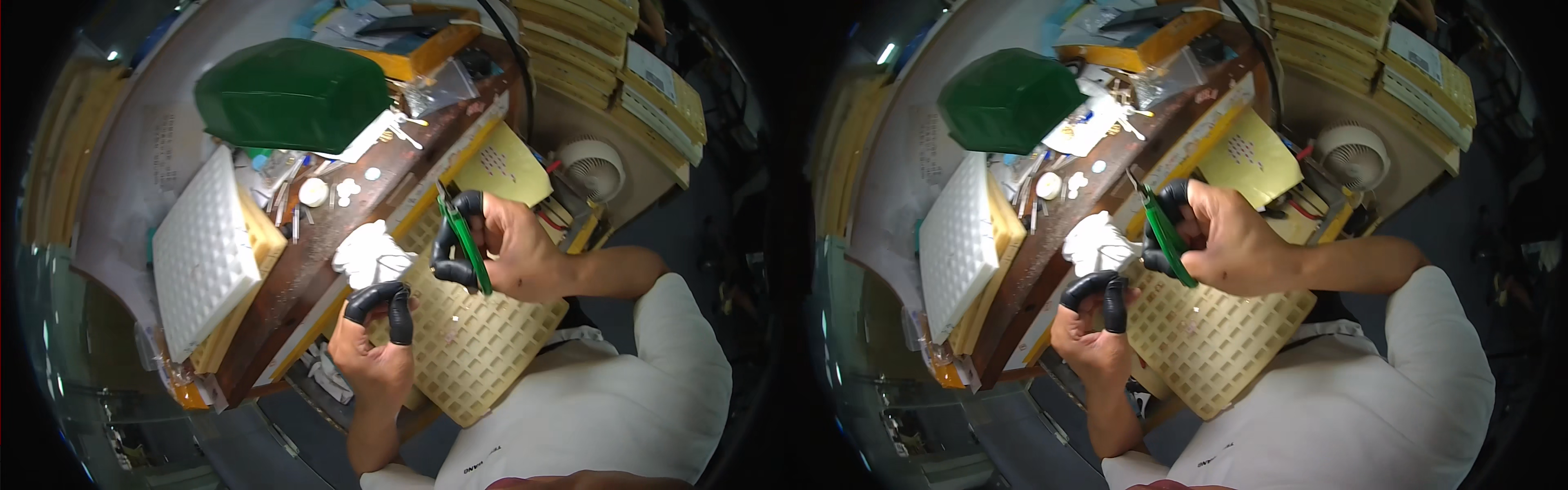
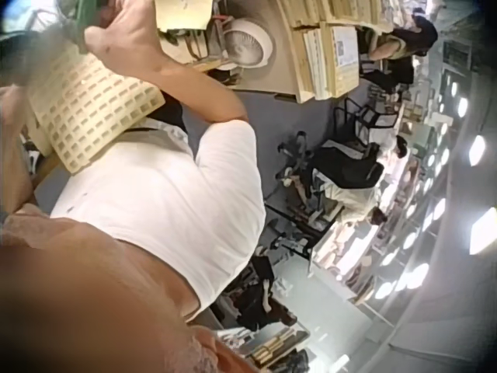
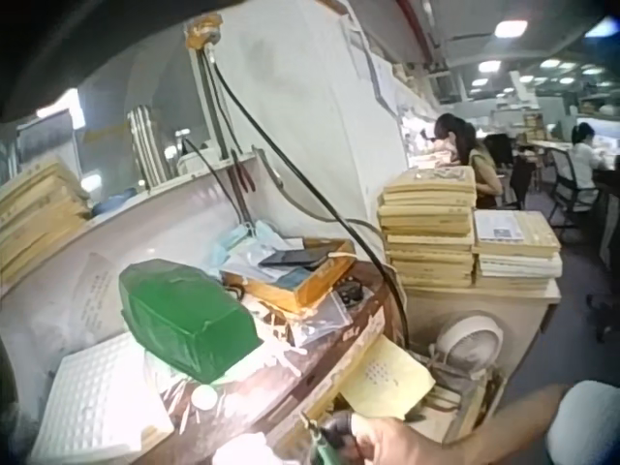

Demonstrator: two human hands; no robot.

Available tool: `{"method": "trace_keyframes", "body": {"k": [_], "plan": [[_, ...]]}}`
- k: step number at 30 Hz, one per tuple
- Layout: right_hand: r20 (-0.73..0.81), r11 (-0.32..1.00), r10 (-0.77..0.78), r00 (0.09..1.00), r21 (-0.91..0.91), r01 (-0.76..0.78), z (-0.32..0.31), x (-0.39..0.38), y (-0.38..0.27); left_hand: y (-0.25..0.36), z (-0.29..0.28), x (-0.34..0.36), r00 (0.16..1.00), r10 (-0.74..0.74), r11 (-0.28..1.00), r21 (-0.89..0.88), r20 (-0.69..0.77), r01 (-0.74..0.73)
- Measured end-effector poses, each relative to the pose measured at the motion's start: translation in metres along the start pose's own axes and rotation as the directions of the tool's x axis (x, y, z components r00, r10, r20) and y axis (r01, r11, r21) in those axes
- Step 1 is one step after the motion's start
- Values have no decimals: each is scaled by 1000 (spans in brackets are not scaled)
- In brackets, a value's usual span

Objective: Trimming excess rubber from a jewelry casting mold using diagonal pliers.

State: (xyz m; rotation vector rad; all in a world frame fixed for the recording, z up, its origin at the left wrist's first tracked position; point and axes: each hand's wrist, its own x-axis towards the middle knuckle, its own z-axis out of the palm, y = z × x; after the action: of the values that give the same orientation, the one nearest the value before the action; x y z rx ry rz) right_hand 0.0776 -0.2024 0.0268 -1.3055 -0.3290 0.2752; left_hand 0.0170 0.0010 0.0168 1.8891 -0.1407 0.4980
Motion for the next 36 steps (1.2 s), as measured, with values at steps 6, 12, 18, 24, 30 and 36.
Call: {"method": "trace_keyframes", "body": {"k": [6,12,18,24,30,36], "plan": [[-117,999,17,993,52,-11,-43,-16,17,-13,32,-14,914,45,999,3,402,-50],[-196,996,70,978,59,-60,-77,-48,47,-38,75,-36,709,-321,875,-89,627,475],[-248,990,106,963,112,-80,-85,-65,58,-35,82,-31,479,-525,533,-166,704,830],[-274,990,105,956,118,-75,-87,-67,54,-38,77,-26,423,-470,387,-250,775,887],[-268,985,115,957,153,-76,-89,-63,56,-42,75,-25,456,-460,422,-265,762,867],[-279,984,126,952,157,-84,-91,-62,62,-36,76,-24,490,-478,525,-210,729,825]]}}
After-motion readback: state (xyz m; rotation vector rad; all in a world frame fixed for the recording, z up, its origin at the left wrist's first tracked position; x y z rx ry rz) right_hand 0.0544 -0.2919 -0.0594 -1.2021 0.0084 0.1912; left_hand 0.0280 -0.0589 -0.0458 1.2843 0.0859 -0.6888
